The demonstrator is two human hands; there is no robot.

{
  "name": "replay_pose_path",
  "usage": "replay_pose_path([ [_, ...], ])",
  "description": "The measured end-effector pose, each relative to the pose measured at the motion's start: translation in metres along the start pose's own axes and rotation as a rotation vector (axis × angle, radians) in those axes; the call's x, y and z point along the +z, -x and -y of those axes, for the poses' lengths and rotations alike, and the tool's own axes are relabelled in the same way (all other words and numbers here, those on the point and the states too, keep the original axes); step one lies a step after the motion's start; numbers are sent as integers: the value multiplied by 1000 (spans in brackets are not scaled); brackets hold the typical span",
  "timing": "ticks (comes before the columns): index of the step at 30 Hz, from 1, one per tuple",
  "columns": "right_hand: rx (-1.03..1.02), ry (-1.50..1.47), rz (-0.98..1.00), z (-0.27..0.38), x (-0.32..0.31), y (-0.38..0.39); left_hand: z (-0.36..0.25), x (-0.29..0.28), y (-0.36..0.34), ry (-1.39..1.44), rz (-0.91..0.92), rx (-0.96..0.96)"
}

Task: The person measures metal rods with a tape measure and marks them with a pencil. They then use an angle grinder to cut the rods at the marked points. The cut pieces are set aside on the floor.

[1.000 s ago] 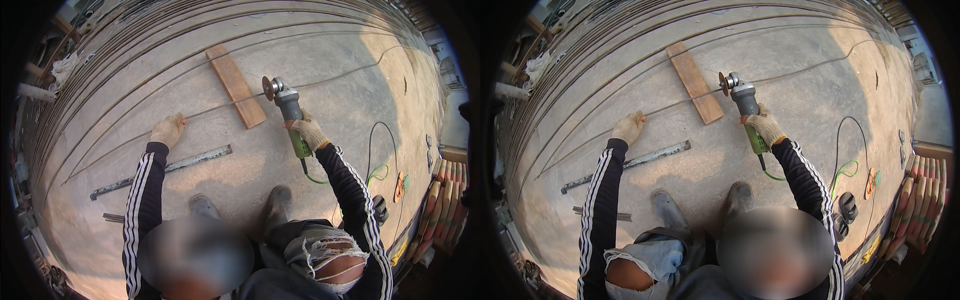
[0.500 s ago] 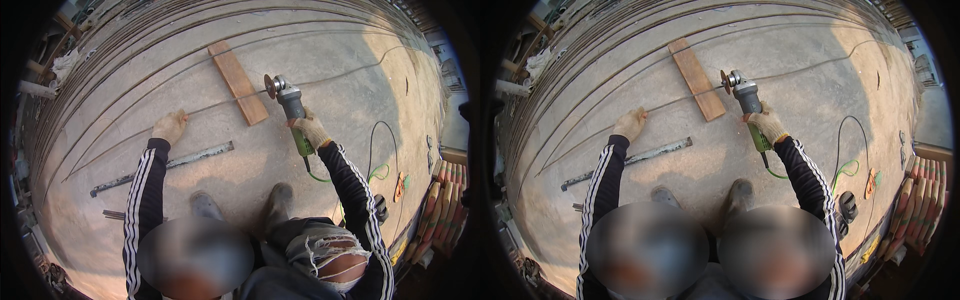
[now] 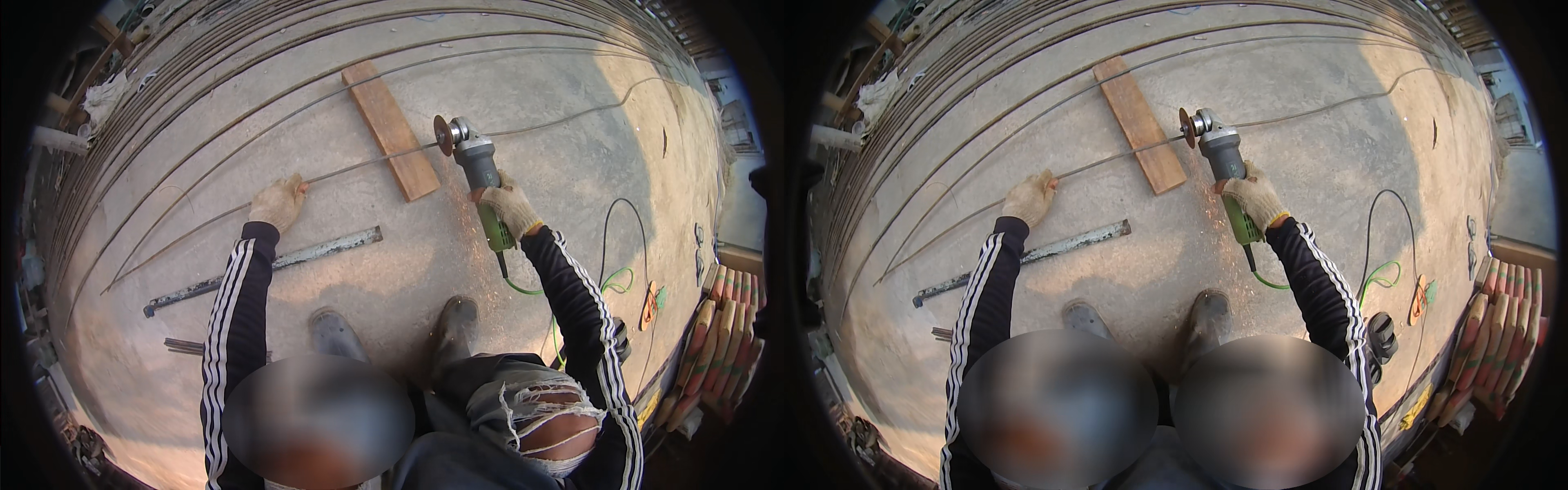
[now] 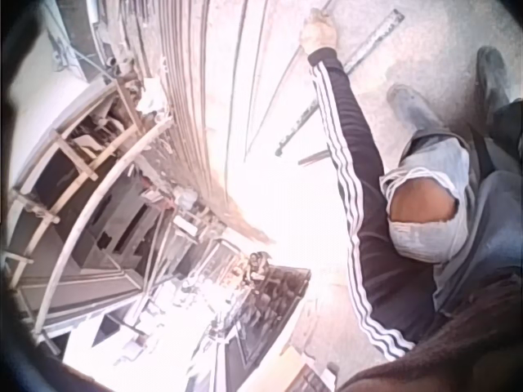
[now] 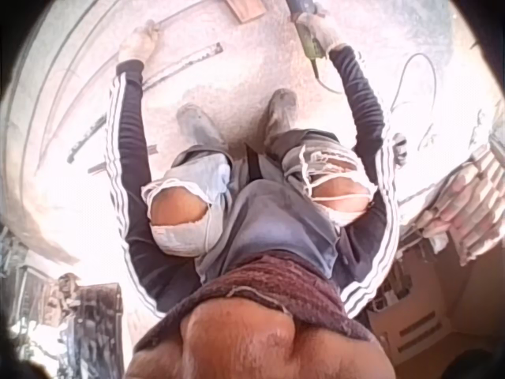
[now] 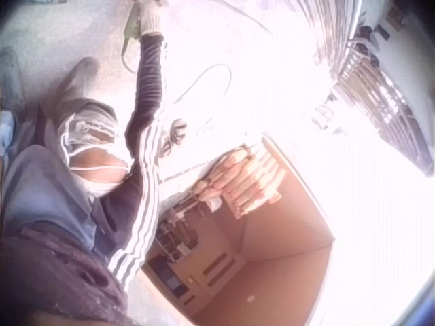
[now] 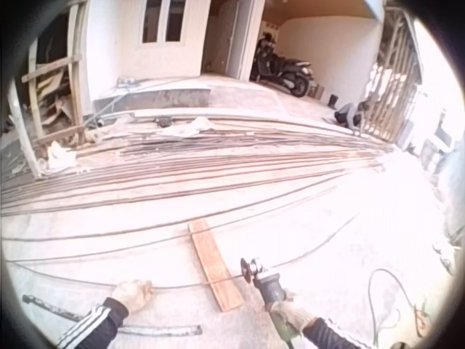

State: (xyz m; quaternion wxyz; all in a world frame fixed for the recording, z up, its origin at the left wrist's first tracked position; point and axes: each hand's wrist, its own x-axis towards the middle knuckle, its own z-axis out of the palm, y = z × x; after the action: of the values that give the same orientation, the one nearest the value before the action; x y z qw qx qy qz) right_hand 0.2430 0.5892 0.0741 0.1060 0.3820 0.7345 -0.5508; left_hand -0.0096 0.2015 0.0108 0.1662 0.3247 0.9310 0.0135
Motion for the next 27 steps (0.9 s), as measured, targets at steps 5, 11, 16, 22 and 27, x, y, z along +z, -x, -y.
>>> replay_pose_path([
  [5,11,36,-25,-3,0,-8,0,0,-1,-7,18,-10],
  [11,12,47,-16,-1,0,-7,-1,2,-1,-9,17,-24],
  [16,-23,21,-6,0,0,0,2,4,-2,11,10,-3],
  [22,-31,66,-4,-2,-1,1,4,6,-3,12,-1,3],
  [27,-25,70,-9,-1,-3,3,2,5,-2,2,7,-17],
])
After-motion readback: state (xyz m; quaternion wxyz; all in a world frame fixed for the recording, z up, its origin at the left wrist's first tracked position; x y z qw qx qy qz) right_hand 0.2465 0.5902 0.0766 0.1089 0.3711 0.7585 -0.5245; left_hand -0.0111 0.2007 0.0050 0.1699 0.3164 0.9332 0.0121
